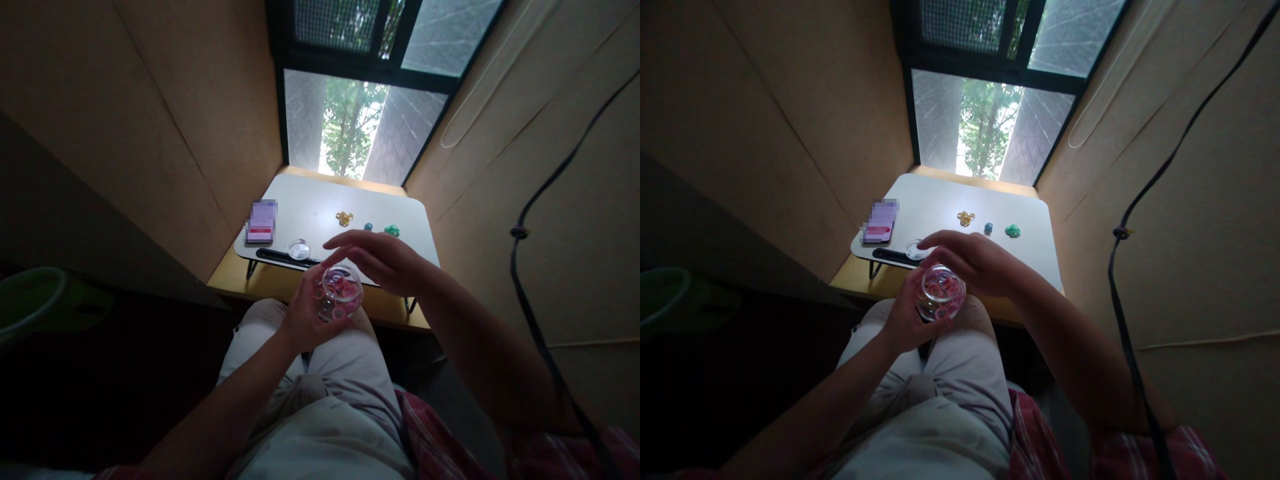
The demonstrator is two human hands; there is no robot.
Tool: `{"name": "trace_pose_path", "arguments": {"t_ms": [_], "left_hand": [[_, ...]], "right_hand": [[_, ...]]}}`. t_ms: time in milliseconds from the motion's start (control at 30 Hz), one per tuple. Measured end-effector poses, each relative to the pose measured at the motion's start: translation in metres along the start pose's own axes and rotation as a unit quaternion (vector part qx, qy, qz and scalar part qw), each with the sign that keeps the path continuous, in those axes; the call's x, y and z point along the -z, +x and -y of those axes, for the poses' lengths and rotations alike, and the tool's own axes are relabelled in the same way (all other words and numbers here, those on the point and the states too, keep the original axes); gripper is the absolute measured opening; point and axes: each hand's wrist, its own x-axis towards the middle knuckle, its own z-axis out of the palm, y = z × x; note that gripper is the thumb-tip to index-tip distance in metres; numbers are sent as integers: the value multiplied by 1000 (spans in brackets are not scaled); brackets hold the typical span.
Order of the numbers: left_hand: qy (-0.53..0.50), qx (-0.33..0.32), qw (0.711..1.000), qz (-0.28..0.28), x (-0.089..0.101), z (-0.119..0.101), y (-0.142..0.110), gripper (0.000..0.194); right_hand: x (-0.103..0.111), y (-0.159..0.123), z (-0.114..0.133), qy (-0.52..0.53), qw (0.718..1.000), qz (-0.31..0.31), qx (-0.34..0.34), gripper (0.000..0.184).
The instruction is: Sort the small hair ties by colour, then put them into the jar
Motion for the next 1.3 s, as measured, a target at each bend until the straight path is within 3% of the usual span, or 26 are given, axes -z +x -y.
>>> {"name": "trace_pose_path", "arguments": {"t_ms": [67,167,267,333,400,467,533,633,767,1000,1300], "left_hand": [[8,1,1000,0,0,-2,1,95],[14,-5,1000,5,2,-3,0,95],[23,-11,1000,4,4,-1,-3,95],[27,-9,1000,5,6,1,-5,94],[29,-8,1000,4,8,2,-6,94],[33,-8,999,2,8,3,-6,93],[37,-8,999,2,8,3,-5,93],[36,-2,999,7,6,4,-4,93],[20,7,1000,16,2,6,-4,92],[37,27,999,15,4,10,-6,92],[19,43,999,20,6,16,-8,91]], "right_hand": [[3,-3,-5,26,998,-52,-7,32],[14,-10,-30,23,982,-180,-42,29],[33,-26,-77,-26,934,-330,-131,23],[43,-44,-113,-61,894,-394,-204,23],[47,-65,-145,-89,869,-384,-298,25],[43,-86,-167,-130,853,-319,-391,27],[35,-102,-180,-161,849,-248,-438,33],[21,-112,-188,-194,856,-192,-439,44],[11,-107,-189,-236,854,-174,-429,36],[2,-94,-189,-240,847,-195,-432,16],[-10,-99,-189,-302,828,-223,-416,19]]}}
